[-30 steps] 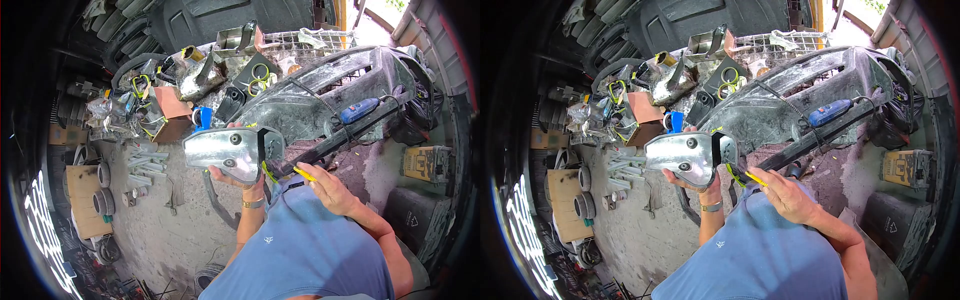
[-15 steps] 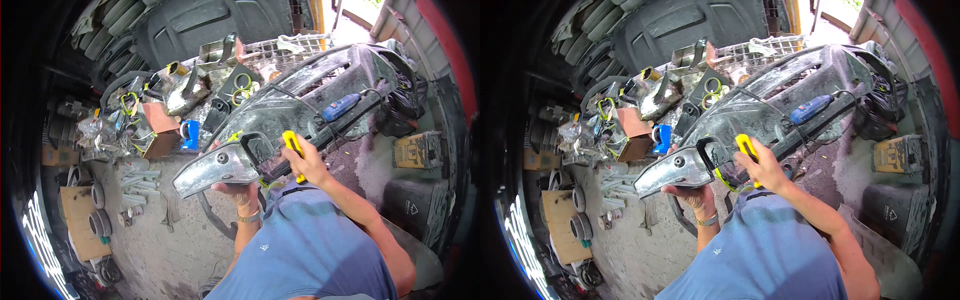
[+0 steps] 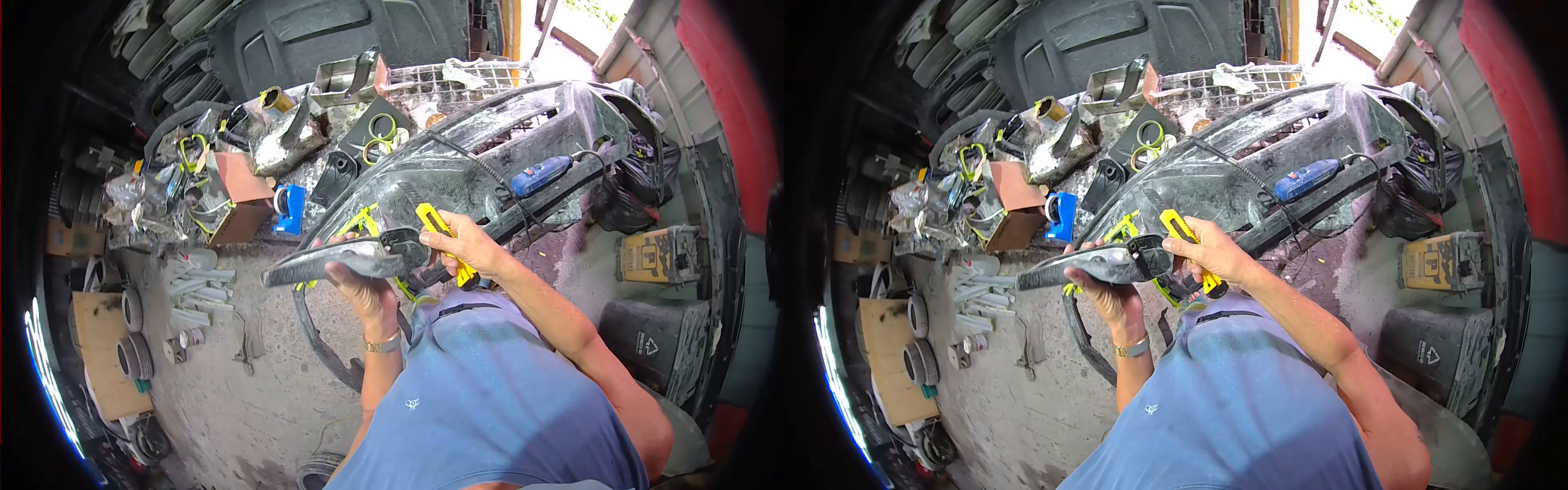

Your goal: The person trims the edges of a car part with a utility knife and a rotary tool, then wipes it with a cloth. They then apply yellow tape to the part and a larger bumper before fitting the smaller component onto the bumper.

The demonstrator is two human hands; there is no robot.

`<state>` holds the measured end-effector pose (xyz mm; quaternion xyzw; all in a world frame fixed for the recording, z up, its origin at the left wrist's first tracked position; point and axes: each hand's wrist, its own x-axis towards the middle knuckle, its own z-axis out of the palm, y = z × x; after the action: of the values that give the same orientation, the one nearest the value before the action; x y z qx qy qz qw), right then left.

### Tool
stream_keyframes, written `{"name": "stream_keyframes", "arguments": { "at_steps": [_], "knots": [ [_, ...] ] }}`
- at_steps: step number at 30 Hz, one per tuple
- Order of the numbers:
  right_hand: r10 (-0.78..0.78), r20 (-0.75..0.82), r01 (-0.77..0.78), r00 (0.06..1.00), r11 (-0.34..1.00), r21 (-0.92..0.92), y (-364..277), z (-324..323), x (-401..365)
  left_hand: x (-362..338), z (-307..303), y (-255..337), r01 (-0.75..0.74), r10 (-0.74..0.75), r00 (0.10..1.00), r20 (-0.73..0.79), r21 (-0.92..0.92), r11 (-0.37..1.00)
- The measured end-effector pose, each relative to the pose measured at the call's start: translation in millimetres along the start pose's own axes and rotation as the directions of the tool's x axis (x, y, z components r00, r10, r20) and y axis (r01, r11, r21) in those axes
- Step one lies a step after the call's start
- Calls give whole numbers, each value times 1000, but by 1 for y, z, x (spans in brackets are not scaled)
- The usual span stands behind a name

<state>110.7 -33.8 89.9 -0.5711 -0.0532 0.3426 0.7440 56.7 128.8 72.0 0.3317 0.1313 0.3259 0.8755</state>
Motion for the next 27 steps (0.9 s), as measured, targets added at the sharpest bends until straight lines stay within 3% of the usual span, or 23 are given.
{"name": "stream_keyframes", "arguments": {
  "at_steps": [1,7,9,12,14,15,17,19,21,22,23,25,27],
  "knots": [
    [55,20,-56,998,995,77,1,1,1,2,-1,-1,-9,9,1000,-19,20,1000],
    [46,29,-50,999,988,145,7,2,4,3,7,0,-51,54,998,-13,154,987],
    [-17,14,15,1000,991,136,5,-3,4,0,8,5,-31,70,957,283,-139,990],
    [-131,-22,132,991,990,40,-9,-18,0,-14,15,34,386,-298,896,329,-249,888],
    [-178,-30,168,984,964,-207,-16,-34,-3,-22,7,47,589,-493,787,371,-215,779],
    [-179,-42,167,983,964,-209,-19,-38,-5,-26,2,52,683,-589,709,388,-172,709],
    [-186,-84,131,979,889,-438,-28,-45,-14,-35,-11,50,820,-704,566,428,-212,531],
    [-196,-89,120,977,839,-531,-35,-50,-21,-28,-38,40,953,-931,297,212,-132,274],
    [-410,101,329,906,534,-779,-29,-56,-18,-28,-41,25,965,-975,211,66,145,219],
    [-469,134,403,873,540,-739,-30,-57,-20,-28,-31,24,949,-978,207,-23,248,195],
    [-474,130,402,871,536,-742,-34,-58,-27,-29,-30,13,885,-952,303,40,359,297],
    [-531,-106,270,841,581,-768,-47,-65,-49,-28,-31,9,864,-949,307,69,397,308],
    [-603,-111,290,790,527,-799,-44,-79,-69,-30,-30,9,857,-939,330,98,385,342]
  ]
}}
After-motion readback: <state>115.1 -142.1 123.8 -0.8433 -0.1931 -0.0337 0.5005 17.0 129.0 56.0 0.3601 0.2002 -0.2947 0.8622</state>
